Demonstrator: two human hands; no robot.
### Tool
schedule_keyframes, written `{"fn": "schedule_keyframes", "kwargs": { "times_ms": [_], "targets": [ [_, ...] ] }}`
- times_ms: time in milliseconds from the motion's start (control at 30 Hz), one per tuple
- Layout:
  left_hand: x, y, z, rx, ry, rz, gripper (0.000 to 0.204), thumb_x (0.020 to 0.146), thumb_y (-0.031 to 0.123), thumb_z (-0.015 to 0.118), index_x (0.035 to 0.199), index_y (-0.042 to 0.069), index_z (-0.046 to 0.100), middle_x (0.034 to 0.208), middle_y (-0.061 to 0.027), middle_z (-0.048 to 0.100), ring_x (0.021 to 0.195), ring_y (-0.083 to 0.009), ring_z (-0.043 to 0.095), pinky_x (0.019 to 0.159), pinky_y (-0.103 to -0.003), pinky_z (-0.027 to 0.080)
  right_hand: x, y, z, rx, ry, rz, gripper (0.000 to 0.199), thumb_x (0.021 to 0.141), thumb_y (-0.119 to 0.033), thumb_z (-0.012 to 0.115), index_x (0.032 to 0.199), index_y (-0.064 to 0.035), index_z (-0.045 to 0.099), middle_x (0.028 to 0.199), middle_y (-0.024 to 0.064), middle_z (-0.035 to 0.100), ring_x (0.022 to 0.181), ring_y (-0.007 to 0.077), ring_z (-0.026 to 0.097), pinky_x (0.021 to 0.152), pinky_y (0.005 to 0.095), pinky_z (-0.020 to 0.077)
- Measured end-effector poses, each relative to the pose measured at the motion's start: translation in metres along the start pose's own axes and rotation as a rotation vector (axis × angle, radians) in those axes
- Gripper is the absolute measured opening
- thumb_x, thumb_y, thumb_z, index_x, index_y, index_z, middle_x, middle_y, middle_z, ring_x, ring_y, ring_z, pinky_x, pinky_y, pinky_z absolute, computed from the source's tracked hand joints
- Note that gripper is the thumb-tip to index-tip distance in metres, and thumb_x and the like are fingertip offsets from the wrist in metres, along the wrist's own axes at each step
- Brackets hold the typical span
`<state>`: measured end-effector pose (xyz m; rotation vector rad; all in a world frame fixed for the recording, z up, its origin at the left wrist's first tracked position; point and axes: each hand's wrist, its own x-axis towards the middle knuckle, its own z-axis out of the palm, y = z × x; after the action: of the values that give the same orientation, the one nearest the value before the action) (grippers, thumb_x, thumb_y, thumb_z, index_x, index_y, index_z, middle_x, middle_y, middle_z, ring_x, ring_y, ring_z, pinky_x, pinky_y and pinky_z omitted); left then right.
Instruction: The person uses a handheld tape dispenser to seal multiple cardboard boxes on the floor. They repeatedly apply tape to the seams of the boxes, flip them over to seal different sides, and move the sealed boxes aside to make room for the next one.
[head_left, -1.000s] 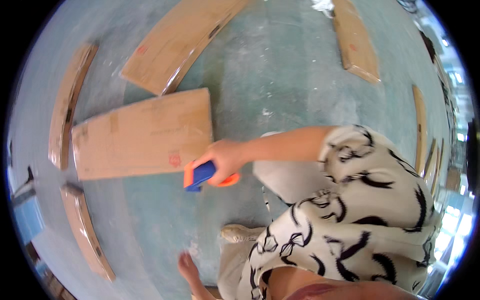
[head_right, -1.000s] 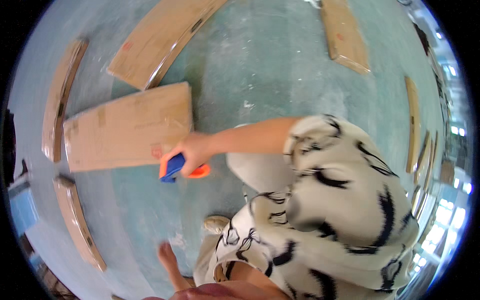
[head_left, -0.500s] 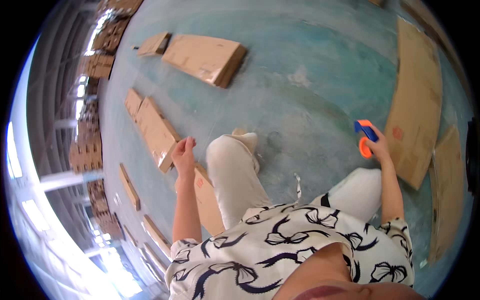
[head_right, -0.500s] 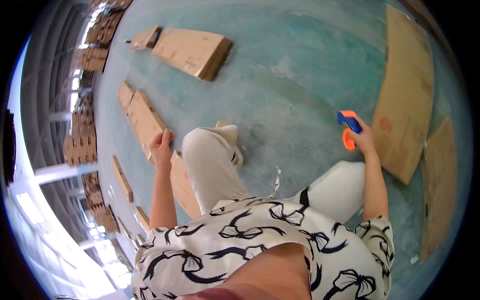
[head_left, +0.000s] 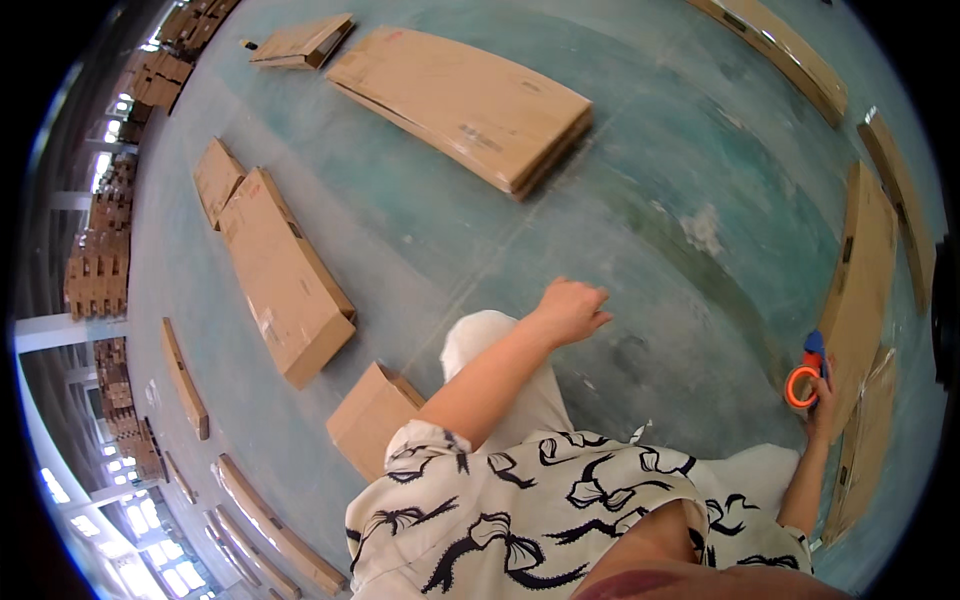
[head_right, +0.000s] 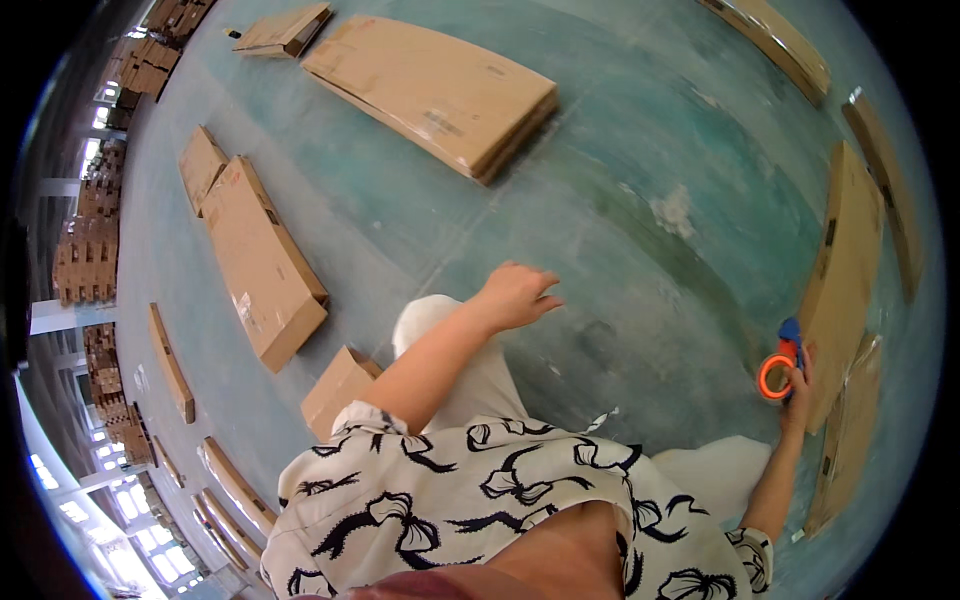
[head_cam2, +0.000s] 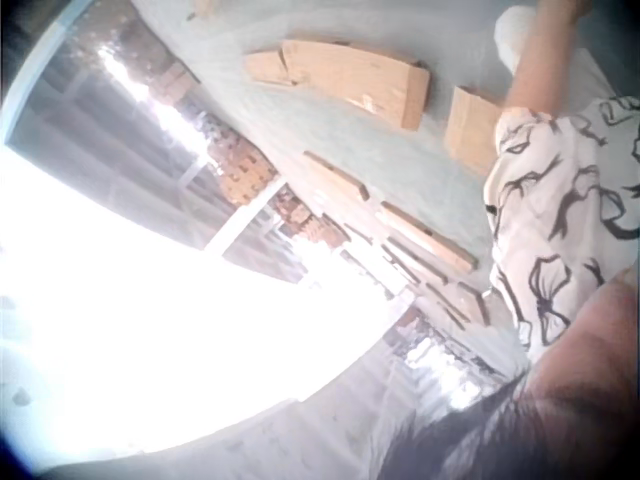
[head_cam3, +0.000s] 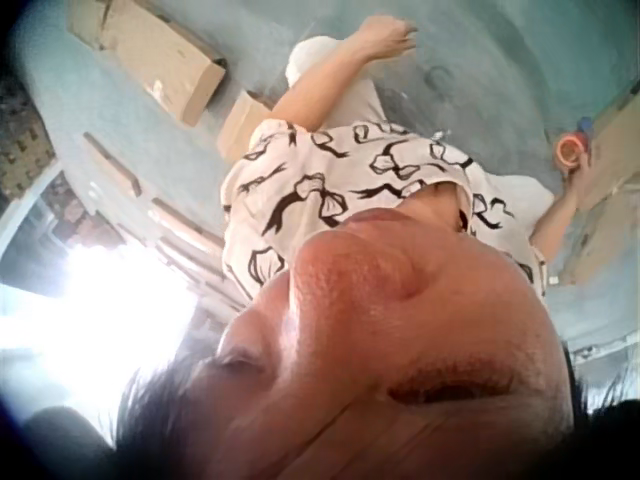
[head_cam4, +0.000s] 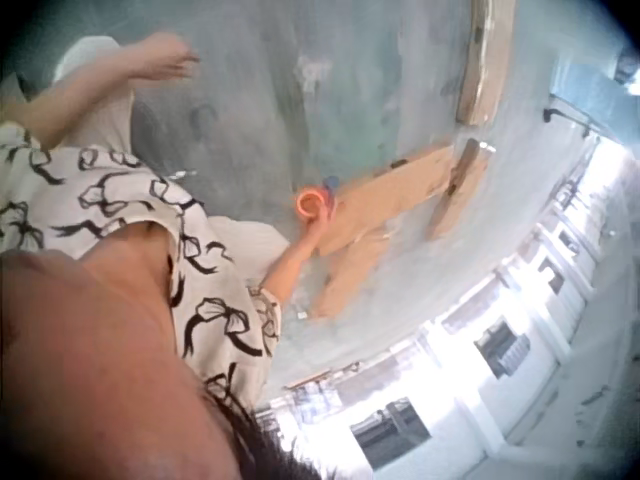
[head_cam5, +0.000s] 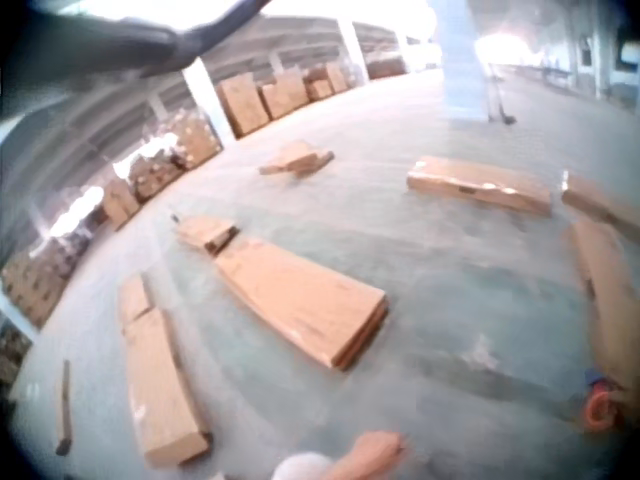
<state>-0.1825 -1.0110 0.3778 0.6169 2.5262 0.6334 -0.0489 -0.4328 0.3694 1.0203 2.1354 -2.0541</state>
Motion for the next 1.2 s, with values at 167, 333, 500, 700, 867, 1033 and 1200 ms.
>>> {"fn": "schedule_keyframes", "kwargs": {
  "times_ms": [167,333,500,700,867,1033,1200],
  "targets": [
    [0.012,-0.089,-0.026,-0.059,-0.041,-0.090,0.030,0.086,0.034,0.061,0.095,0.006,0.063,0.092,-0.0150,0.068,0.088,-0.0340,0.064,0.077,-0.045,0.048,-0.022,-0.074,0.207,0.563,0.029,0.199,0.046,0.080,-0.020,0.062,0.122,-0.0033,0.056,0.121,0.0083,0.059,0.108,0.0248,0.056,0.094,0.0415,0.0446],
    [0.025,-0.137,-0.020,-0.155,-0.106,-0.065,0.030,0.084,0.036,0.063,0.094,0.008,0.070,0.097,-0.0148,0.069,0.093,-0.0325,0.066,0.080,-0.044,0.050,-0.002,-0.185,0.355,0.163,-0.242,0.106,0.022,0.080,-0.021,0.063,0.096,-0.0079,0.059,0.096,0.0049,0.062,0.085,0.0183,0.061,0.076,0.0333,0.0512],
    [0.021,-0.184,-0.009,-0.281,-0.037,-0.139,0.033,0.085,0.036,0.061,0.096,0.007,0.070,0.100,-0.0170,0.068,0.095,-0.0350,0.064,0.081,-0.045,0.051,-0.016,-0.266,0.507,0.102,-0.537,-0.018,0.020,0.083,-0.025,0.059,0.097,-0.0104,0.059,0.094,0.0025,0.062,0.084,0.0156,0.061,0.075,0.0334,0.0501],
    [-0.018,-0.238,-0.023,-0.435,0.099,-0.374,0.038,0.086,0.039,0.060,0.106,0.007,0.067,0.106,-0.0161,0.067,0.103,-0.0346,0.061,0.087,-0.044,0.049,0.038,-0.261,0.639,-0.027,-0.802,0.144,0.047,0.085,-0.040,0.054,0.123,-0.0129,0.051,0.119,0.0081,0.056,0.102,0.0244,0.057,0.083,0.0458,0.0482],
    [-0.099,-0.311,-0.032,-0.625,0.254,-0.582,0.040,0.085,0.039,0.063,0.110,0.008,0.067,0.104,-0.0153,0.069,0.096,-0.0290,0.065,0.084,-0.038,0.051,0.109,-0.245,0.699,-0.130,-0.828,0.235,0.052,0.082,-0.039,0.056,0.125,-0.0111,0.048,0.117,0.0146,0.055,0.097,0.0261,0.055,0.078,0.0431,0.0481],
    [-0.249,-0.381,-0.128,-0.510,0.661,-1.054,0.027,0.087,0.026,0.064,0.101,0.003,0.069,0.076,-0.0025,0.064,0.069,-0.0123,0.057,0.063,-0.030,0.046,0.147,-0.234,0.741,-0.161,-0.861,0.266,0.052,0.082,-0.035,0.058,0.125,-0.0079,0.048,0.113,0.0168,0.055,0.094,0.0297,0.057,0.077,0.0438,0.0495],
    [-0.329,-0.360,-0.269,-0.317,0.996,-1.176,0.031,0.088,0.027,0.063,0.100,-0.001,0.068,0.080,-0.0059,0.067,0.074,-0.0127,0.060,0.070,-0.028,0.048,0.187,-0.216,0.738,-0.071,-0.837,0.230,0.050,0.083,-0.029,0.057,0.125,-0.0037,0.048,0.114,0.0164,0.056,0.097,0.0293,0.058,0.078,0.0432,0.0520]
  ]
}}
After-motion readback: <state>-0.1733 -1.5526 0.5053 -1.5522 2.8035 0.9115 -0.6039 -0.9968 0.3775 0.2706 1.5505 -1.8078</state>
